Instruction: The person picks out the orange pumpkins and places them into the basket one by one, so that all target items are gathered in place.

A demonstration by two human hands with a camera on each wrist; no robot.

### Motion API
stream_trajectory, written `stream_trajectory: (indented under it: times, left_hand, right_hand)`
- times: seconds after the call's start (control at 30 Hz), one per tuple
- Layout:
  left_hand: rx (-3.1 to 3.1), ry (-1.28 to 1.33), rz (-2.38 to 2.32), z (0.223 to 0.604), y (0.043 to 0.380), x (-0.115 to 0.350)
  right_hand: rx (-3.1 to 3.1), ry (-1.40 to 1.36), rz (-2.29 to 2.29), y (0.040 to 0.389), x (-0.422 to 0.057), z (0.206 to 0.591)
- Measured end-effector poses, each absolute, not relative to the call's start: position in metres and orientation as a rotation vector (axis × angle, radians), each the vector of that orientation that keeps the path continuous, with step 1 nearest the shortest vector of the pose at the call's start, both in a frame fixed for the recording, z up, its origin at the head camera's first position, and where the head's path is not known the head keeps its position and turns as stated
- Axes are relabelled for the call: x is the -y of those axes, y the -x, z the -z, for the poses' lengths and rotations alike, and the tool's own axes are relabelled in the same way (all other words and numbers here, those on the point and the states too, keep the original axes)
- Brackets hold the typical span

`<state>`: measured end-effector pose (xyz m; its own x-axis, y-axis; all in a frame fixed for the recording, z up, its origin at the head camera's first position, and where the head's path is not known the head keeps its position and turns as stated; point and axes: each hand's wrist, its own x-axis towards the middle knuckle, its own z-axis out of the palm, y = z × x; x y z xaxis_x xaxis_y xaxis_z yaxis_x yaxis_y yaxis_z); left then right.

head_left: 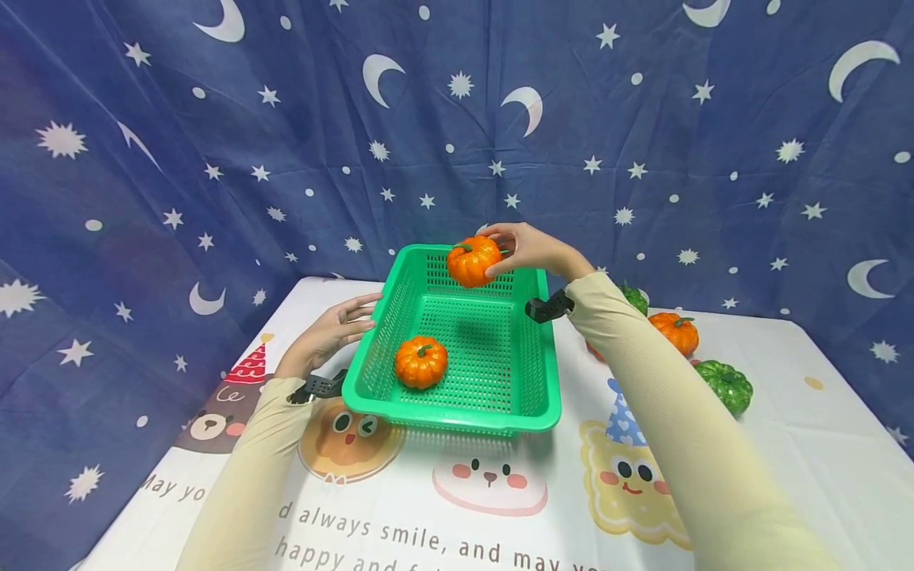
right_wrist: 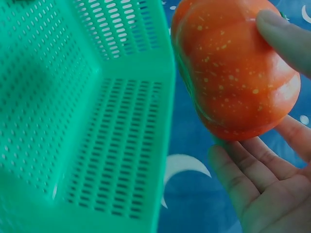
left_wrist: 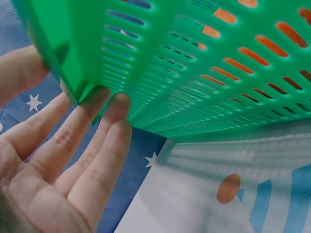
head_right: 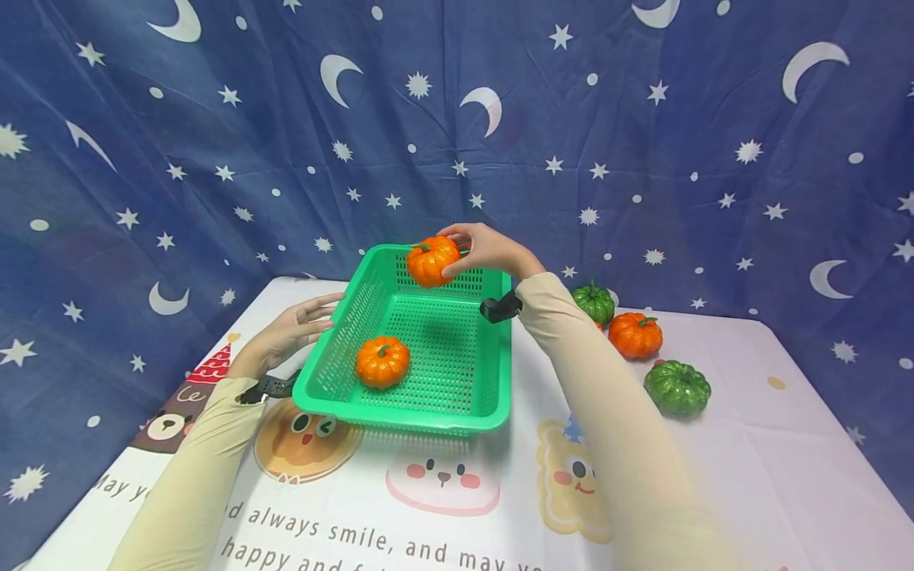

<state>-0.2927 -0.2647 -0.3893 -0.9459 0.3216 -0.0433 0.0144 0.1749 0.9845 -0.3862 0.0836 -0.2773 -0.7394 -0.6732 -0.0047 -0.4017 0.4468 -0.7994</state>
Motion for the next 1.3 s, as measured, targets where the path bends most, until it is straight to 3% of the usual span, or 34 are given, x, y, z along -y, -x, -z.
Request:
stream_trajectory:
  times: [0.5,1.3]
  left_hand:
    - [-2.177,-0.328,-1.888,0.39,0.292,0.264]
    - [-2.142,-0.351,-1.907,0.39,0.292,0.266]
  right_hand:
    - [-2.362,0.832,1.173,0.393,-0.039,0.315]
    - [-2.318,0.774,1.162,0.397,-0.009,0.359]
